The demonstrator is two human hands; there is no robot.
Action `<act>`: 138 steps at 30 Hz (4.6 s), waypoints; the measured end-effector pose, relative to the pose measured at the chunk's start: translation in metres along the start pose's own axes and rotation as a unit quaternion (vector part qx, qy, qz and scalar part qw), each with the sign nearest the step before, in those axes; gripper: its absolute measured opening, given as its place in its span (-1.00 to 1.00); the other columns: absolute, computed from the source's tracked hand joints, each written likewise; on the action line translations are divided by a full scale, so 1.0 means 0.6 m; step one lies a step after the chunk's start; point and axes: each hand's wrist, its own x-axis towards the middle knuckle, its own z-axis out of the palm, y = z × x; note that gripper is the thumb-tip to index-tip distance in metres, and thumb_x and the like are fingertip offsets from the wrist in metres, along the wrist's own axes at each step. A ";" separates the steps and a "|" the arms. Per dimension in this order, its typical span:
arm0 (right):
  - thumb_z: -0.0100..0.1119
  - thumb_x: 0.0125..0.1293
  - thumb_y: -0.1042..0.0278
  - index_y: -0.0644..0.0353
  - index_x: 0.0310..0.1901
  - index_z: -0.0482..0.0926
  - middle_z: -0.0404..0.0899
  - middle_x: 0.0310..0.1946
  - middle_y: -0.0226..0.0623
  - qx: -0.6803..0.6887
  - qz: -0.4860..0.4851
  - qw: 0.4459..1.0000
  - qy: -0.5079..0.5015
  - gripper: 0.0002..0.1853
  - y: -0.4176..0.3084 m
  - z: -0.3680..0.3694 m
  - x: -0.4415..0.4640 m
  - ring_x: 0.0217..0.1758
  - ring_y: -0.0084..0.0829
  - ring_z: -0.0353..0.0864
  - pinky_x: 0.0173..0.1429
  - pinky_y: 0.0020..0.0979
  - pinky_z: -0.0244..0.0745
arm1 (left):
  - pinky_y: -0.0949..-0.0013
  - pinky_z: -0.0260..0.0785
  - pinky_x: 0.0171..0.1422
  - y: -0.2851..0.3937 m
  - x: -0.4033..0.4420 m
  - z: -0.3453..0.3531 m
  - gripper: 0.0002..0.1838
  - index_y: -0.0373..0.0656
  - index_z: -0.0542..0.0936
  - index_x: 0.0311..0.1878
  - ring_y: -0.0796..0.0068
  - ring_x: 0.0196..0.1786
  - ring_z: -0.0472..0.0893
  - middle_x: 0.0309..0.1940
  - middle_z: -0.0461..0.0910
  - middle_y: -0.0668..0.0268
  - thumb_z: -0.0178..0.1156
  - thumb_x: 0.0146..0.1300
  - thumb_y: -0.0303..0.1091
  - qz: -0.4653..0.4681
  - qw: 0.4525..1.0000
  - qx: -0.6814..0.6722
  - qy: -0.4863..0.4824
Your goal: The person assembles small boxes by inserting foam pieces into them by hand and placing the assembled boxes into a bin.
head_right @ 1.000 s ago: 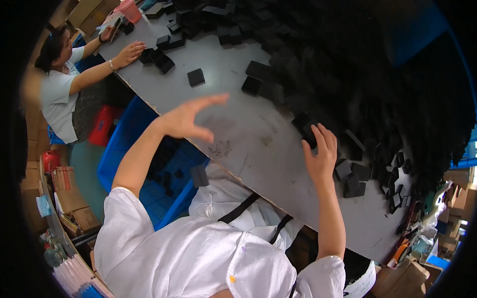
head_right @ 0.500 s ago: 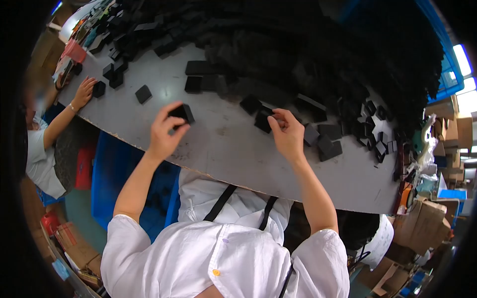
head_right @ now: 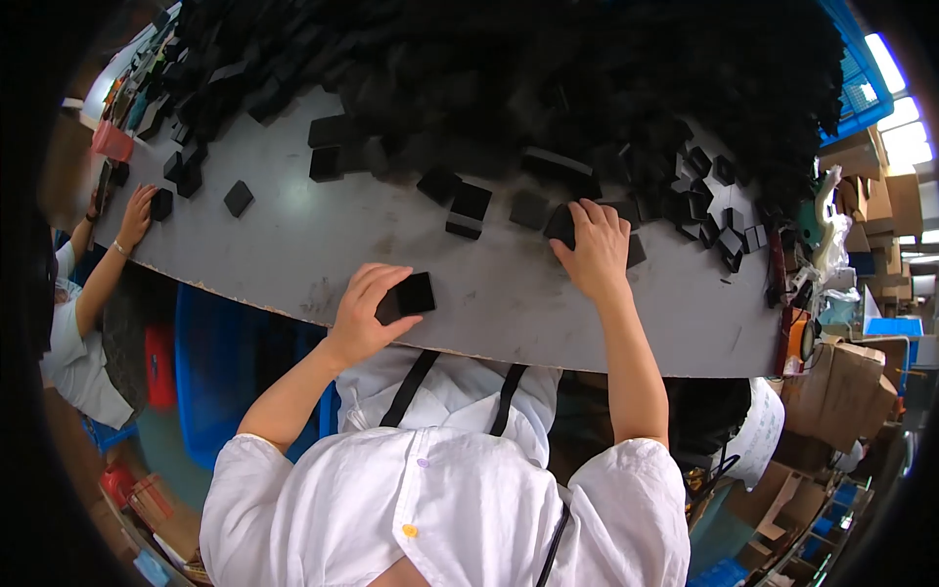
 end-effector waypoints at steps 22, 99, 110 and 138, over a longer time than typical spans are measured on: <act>0.51 -0.05 0.31 0.01 -0.01 0.73 0.61 0.12 -0.16 0.327 -0.297 0.897 -0.018 -0.54 -0.203 0.015 -0.037 0.17 -0.08 0.59 0.28 -0.03 0.45 | 0.08 0.19 0.36 0.001 0.016 0.043 -0.08 -0.11 0.40 0.41 0.26 0.16 0.49 -0.02 0.57 0.31 0.54 -0.11 -0.29 -0.005 0.999 0.007 0.035; 0.46 -0.05 0.55 0.22 0.07 0.54 0.55 0.14 -0.04 0.418 -0.209 0.883 -0.046 -0.44 -0.168 -0.023 -0.059 0.15 0.02 0.54 0.22 -0.08 0.44 | 0.17 0.35 0.31 0.008 -0.007 0.021 -0.10 -0.10 0.43 0.37 0.18 0.20 0.49 0.06 0.57 0.26 0.56 -0.15 -0.37 -0.010 0.998 -0.061 -0.016; 0.51 0.06 0.20 0.15 0.24 0.49 0.47 0.28 -0.20 0.181 -0.143 0.970 0.077 -0.32 -0.161 0.003 0.025 0.31 -0.11 0.41 0.35 -0.14 0.24 | 0.14 0.33 0.31 0.004 -0.008 0.015 -0.10 -0.08 0.44 0.37 0.17 0.17 0.49 0.03 0.58 0.26 0.56 -0.17 -0.35 0.000 0.999 -0.041 -0.018; 0.38 0.05 0.52 0.16 -0.04 0.71 0.63 0.14 -0.13 0.338 -0.367 0.866 0.013 -0.64 -0.207 0.001 -0.046 0.27 -0.08 0.59 0.38 -0.03 0.44 | 0.12 0.42 0.27 0.007 -0.008 0.023 -0.23 -0.30 0.44 0.33 0.05 0.15 0.57 0.08 0.58 0.07 0.46 -0.02 -0.37 -0.008 0.999 -0.045 0.003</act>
